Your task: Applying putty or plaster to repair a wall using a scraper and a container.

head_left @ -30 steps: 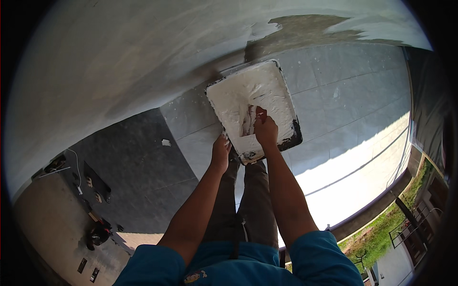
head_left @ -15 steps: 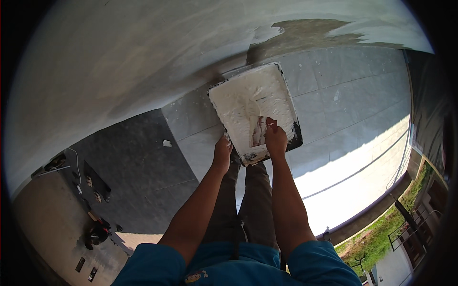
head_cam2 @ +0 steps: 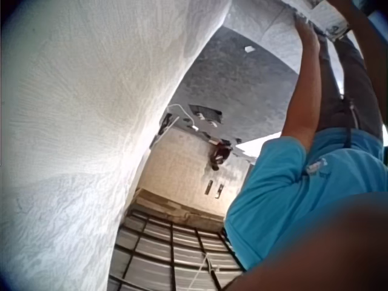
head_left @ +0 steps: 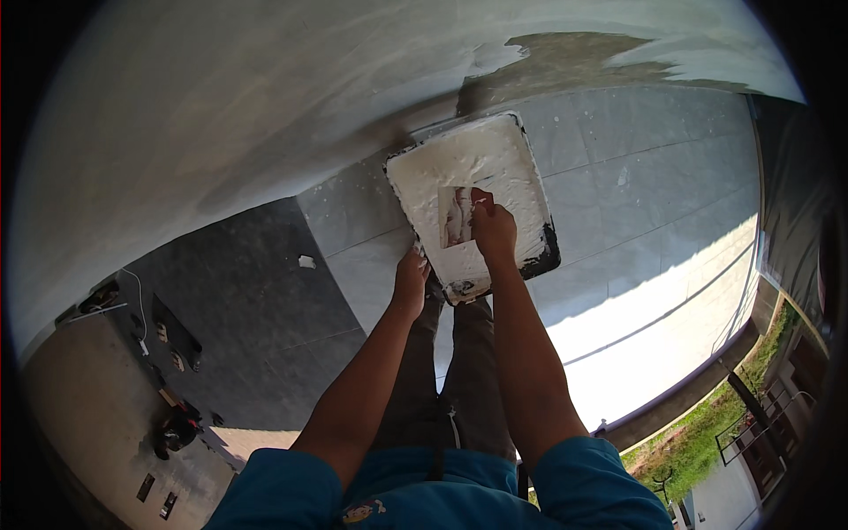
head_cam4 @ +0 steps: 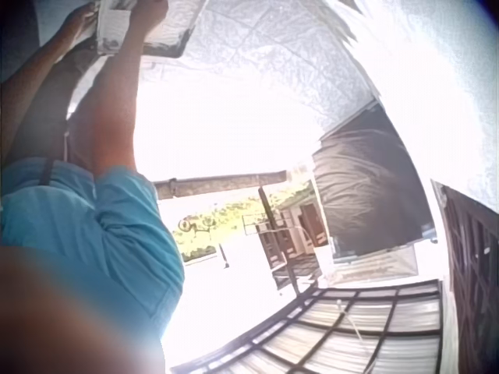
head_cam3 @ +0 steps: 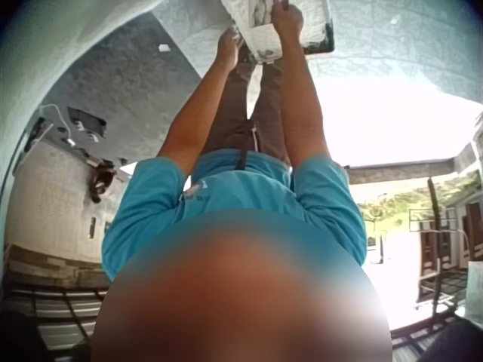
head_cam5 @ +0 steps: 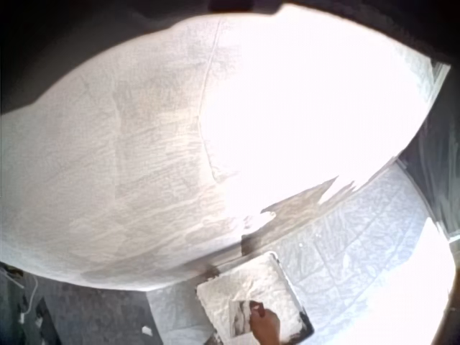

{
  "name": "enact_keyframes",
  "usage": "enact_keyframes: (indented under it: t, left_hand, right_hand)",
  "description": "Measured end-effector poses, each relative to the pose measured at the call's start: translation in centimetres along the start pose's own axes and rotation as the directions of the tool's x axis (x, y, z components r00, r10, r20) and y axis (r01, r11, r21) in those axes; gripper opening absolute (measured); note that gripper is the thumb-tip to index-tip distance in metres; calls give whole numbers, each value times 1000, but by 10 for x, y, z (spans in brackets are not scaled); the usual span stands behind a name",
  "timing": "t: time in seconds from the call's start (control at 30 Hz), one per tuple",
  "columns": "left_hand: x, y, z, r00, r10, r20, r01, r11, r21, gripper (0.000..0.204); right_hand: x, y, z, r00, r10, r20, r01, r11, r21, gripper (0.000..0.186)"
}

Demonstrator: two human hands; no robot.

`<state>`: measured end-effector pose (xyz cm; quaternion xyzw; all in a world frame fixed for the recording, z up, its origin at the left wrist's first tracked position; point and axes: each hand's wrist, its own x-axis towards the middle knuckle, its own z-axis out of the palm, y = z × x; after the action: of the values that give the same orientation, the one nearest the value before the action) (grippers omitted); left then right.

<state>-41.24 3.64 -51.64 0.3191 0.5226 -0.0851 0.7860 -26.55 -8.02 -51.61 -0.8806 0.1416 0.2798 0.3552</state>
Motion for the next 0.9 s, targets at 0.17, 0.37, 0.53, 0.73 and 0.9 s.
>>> enact_keyframes:
  t: [0.17,0.37,0.53,0.73,0.9]
  left_hand:
    - [-2,3,5,999,7,39,-8,1000,2,53]
    - [-8,3,7,999,4,-34,-5,999,-34,50]
    - [-3,0,6,999,-1,-45,-1,1000,-27,45]
    - [-3,0,3,999,47,3,-47,999,-15,49]
    - [-3,-1,9,998,16,-54,-18,999,-43,50]
  right_hand:
    - [-12,12,22,993,-106,58,116,970,-213,43]
    - [-16,-6,6,996,-81,34,83,993,-80,40]
    - [-9,-5,20,979,-152,138,179,963,-203,40]
    - [-1,4,-35,990,-103,99,120,975,-188,39]
    - [7,41,-33,995,-95,-2,92,968,-233,40]
